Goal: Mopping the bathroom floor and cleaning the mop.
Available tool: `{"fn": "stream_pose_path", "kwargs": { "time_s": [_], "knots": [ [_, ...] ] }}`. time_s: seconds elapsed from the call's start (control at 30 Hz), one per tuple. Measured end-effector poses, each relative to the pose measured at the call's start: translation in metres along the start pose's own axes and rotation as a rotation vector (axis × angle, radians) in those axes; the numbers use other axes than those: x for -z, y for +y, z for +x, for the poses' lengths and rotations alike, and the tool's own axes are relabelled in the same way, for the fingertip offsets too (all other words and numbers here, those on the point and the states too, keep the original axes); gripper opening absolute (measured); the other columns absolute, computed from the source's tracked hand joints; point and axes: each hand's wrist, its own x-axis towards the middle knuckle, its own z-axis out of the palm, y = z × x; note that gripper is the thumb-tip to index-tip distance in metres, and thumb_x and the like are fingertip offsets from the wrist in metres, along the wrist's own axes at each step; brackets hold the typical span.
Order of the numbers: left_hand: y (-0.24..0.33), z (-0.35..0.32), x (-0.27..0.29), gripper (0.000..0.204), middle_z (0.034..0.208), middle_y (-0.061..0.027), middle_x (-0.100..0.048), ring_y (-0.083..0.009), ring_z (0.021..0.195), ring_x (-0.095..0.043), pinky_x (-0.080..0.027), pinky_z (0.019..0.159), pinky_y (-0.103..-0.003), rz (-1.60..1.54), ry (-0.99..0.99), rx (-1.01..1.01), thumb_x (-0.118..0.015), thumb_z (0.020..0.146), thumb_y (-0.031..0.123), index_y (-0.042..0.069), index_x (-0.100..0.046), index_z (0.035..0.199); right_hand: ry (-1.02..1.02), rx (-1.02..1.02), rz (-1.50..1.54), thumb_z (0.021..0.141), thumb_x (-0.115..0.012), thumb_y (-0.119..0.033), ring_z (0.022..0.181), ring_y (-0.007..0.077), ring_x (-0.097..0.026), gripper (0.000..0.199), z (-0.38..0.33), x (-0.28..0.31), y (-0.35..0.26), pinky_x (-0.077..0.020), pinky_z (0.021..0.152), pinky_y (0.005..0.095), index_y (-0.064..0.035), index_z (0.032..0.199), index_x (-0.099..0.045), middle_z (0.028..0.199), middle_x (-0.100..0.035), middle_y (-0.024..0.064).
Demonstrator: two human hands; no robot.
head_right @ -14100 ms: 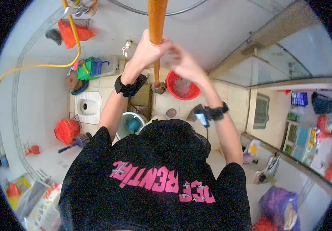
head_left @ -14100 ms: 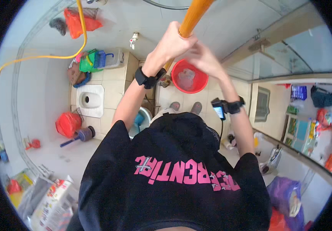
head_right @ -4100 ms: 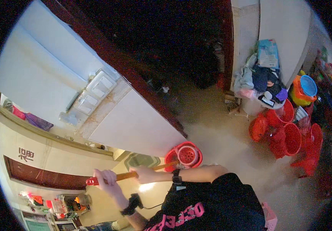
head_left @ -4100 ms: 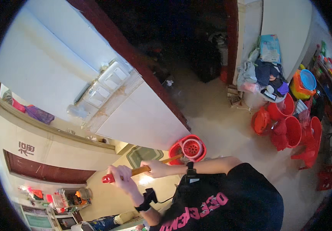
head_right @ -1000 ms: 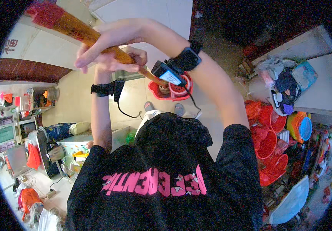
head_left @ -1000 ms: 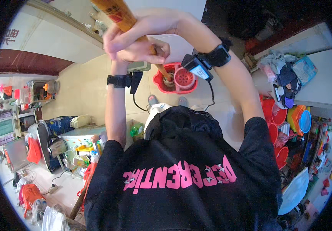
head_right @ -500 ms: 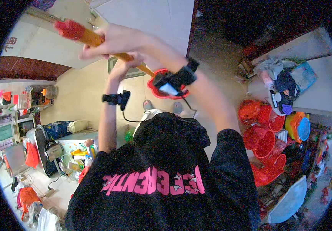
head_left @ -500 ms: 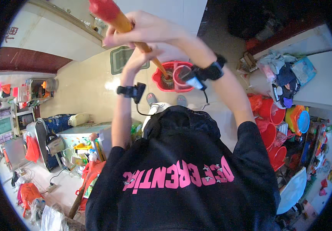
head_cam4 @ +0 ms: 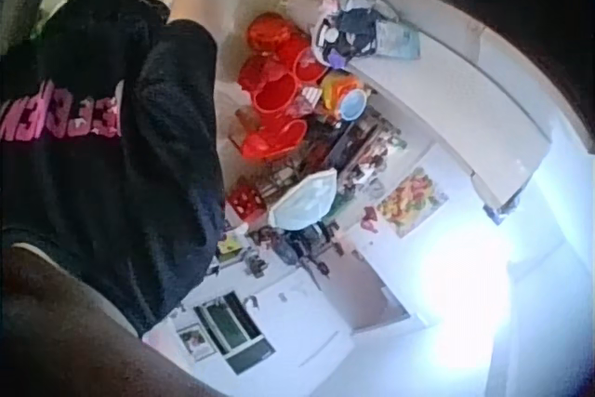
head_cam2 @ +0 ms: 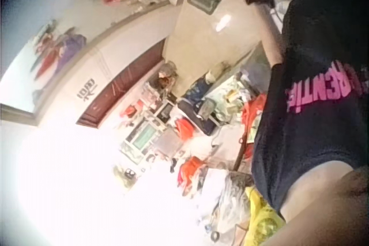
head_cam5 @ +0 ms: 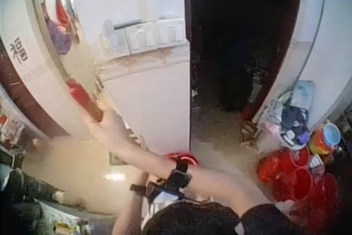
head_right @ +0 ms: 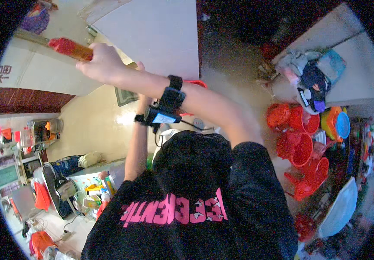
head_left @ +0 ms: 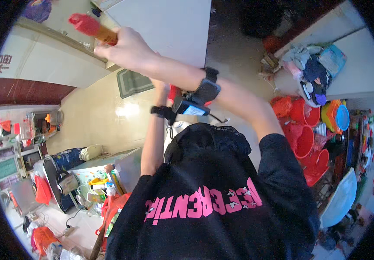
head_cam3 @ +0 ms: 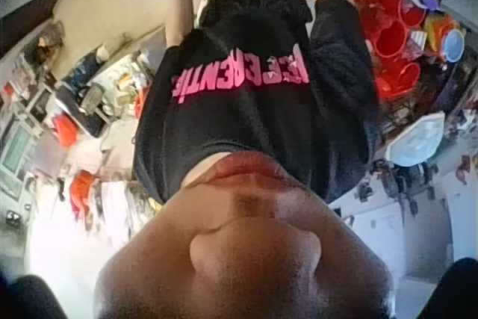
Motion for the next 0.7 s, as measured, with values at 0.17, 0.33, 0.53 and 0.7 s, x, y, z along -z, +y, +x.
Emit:
{"fn": "stream_pose_path", "kwargs": {
  "time_s": [0.17, 0.33, 0.53, 0.7],
  "knots": [
    [0.022, 0.074, 0.064, 0.017, 0.070, 0.0053, -0.052, -0.0076, 0.061, -0.044, -0.035, 0.057, -0.023, 0.090, -1.211, 0.225, -0.068, 0.085, 0.023, 0.007, -0.064, 0.087, -0.893, 0.281, 0.094, 0.078, -0.074, -0.034, 0.072, 0.0161, -0.062, 0.036, 0.040, 0.042, -0.001, -0.0485, 0.068, 0.0315, -0.0017, 0.089, -0.063, 0.077, -0.064, 0.0090],
    [0.015, 0.055, 0.049, 0.039, 0.082, 0.0012, -0.059, -0.0099, 0.079, -0.052, -0.042, 0.073, -0.025, -0.054, -1.083, 0.087, -0.062, 0.092, 0.029, 0.004, -0.058, 0.122, -1.028, -0.019, 0.046, 0.081, -0.068, -0.052, 0.069, 0.0100, -0.056, 0.046, 0.057, 0.046, 0.033, -0.0450, 0.070, 0.0264, -0.0073, 0.093, -0.067, 0.066, -0.054, -0.0035],
    [-0.002, -0.026, -0.013, 0.060, 0.137, -0.0147, -0.043, -0.0196, 0.124, -0.041, -0.032, 0.105, -0.032, 0.005, 0.136, 0.054, -0.066, 0.092, 0.021, -0.002, -0.036, 0.138, 0.522, 0.135, 0.107, 0.073, -0.077, -0.031, 0.066, 0.0295, -0.065, 0.034, -0.023, -0.017, 0.038, -0.0484, 0.061, 0.0390, -0.0037, 0.078, -0.059, 0.066, -0.063, 0.0133],
    [-0.012, 0.022, 0.052, 0.029, 0.102, -0.0047, -0.052, -0.0130, 0.092, -0.047, -0.039, 0.083, -0.031, 0.236, -0.691, 0.169, -0.064, 0.091, 0.020, 0.004, -0.049, 0.109, -0.251, 0.170, -0.105, 0.082, -0.072, -0.022, 0.069, 0.0102, -0.060, 0.024, -0.031, 0.014, 0.035, -0.0484, 0.066, 0.0277, -0.0030, 0.094, -0.065, 0.082, -0.066, 0.0041]
  ]
}}
